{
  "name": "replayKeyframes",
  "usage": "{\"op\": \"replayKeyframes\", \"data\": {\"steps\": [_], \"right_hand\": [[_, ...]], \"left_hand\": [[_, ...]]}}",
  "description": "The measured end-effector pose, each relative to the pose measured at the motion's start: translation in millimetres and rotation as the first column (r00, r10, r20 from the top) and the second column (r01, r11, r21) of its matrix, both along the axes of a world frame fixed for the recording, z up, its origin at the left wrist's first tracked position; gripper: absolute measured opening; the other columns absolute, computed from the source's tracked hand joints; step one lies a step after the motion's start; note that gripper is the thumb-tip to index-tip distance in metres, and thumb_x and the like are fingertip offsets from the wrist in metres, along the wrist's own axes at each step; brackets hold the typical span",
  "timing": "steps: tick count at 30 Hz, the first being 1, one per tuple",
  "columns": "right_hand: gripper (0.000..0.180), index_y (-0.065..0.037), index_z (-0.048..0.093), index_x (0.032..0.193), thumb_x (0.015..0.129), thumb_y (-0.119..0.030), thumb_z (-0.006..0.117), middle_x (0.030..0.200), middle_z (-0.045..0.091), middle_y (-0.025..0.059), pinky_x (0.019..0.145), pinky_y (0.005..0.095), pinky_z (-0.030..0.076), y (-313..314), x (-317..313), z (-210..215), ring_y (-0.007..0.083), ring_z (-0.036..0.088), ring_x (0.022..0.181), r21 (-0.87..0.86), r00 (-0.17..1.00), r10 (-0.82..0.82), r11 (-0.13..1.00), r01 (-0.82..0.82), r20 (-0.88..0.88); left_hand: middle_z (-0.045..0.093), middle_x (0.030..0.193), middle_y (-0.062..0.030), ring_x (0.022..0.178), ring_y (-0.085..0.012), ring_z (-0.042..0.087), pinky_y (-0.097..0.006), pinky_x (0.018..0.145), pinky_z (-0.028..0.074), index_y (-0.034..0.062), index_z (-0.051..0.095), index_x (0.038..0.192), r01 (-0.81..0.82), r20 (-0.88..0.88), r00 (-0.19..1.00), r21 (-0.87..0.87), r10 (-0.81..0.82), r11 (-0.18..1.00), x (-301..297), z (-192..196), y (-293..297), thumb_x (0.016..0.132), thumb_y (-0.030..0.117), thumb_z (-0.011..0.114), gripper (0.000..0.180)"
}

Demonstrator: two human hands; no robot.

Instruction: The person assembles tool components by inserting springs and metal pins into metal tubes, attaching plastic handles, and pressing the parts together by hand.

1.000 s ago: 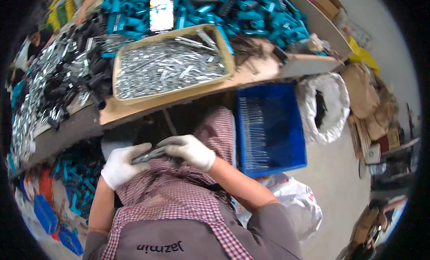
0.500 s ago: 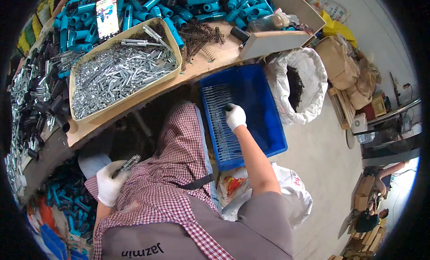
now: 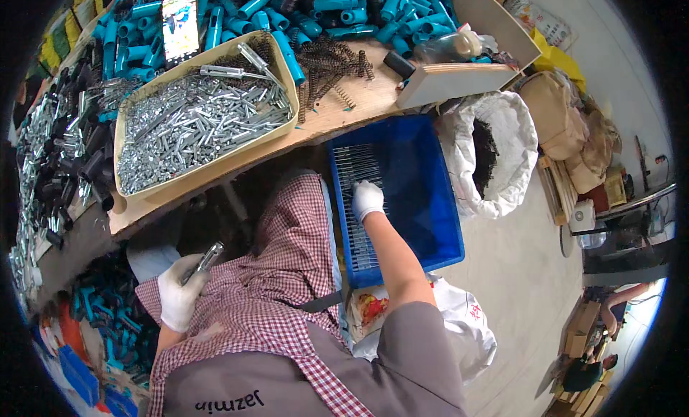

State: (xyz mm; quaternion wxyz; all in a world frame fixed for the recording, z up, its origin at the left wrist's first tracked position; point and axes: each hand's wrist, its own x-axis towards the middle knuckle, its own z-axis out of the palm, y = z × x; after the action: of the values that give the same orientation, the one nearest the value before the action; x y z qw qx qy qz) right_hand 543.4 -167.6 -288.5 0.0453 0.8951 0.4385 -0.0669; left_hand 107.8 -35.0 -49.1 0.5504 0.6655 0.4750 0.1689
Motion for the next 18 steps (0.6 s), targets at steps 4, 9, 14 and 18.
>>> {"op": "replayKeyframes", "data": {"steps": [4, 9, 14, 18], "right_hand": [[0.018, -0.008, 0.071, 0.103, 0.089, -0.010, 0.060, 0.103, 0.073, 0.0170, 0.083, 0.0472, 0.058, -2.9, 2.1, 21.4, 0.0383, 0.071, 0.095, 0.011, 0.999, 0.009, 1.000, -0.008, -0.040], [0.010, -0.002, 0.067, 0.097, 0.092, -0.009, 0.062, 0.095, 0.074, 0.0138, 0.065, 0.0385, 0.057, -8.0, -21.9, 126.6, 0.0231, 0.071, 0.075, 0.493, 0.721, -0.141, 0.641, 0.588, -0.678], [0.020, -0.001, 0.060, 0.107, 0.089, -0.006, 0.066, 0.098, 0.070, 0.0170, 0.073, 0.0364, 0.058, 5.7, -139.4, 212.4, 0.0232, 0.070, 0.081, 0.309, 0.042, 0.483, 0.488, 0.816, -0.875], [0.026, -0.001, 0.056, 0.113, 0.090, -0.004, 0.068, 0.113, 0.070, 0.0201, 0.084, 0.0392, 0.059, 35.0, -237.4, 224.4, 0.0265, 0.072, 0.096, 0.149, -0.406, 0.488, 0.761, 0.631, -0.772]], "left_hand": [[0.071, 0.083, -0.0084, 0.066, -0.0112, 0.063, -0.028, 0.062, 0.051, -0.0051, 0.072, 0.112, 0.038, -0.009, 0.999, 0.013, -0.038, 0.999, -1.1, 3.2, -0.9, 0.085, 0.008, 0.071, 0.030], [0.070, 0.085, -0.0117, 0.067, -0.0131, 0.063, -0.029, 0.064, 0.052, -0.0044, 0.069, 0.118, 0.095, -0.027, 0.995, -0.074, -0.098, 0.993, -11.8, 10.7, 5.3, 0.088, 0.013, 0.069, 0.034], [0.070, 0.113, -0.0217, 0.103, -0.0331, 0.071, -0.038, 0.091, 0.054, -0.0002, 0.062, 0.129, 0.252, -0.090, 0.965, 0.051, -0.246, 0.966, -9.4, 18.3, 3.8, 0.084, 0.016, 0.071, 0.049], [0.072, 0.111, -0.0177, 0.099, -0.0230, 0.070, -0.033, 0.091, 0.053, -0.0021, 0.063, 0.130, 0.159, 0.014, 0.986, 0.220, -0.166, 0.963, -18.6, 32.7, -1.9, 0.083, 0.017, 0.073, 0.052]]}}
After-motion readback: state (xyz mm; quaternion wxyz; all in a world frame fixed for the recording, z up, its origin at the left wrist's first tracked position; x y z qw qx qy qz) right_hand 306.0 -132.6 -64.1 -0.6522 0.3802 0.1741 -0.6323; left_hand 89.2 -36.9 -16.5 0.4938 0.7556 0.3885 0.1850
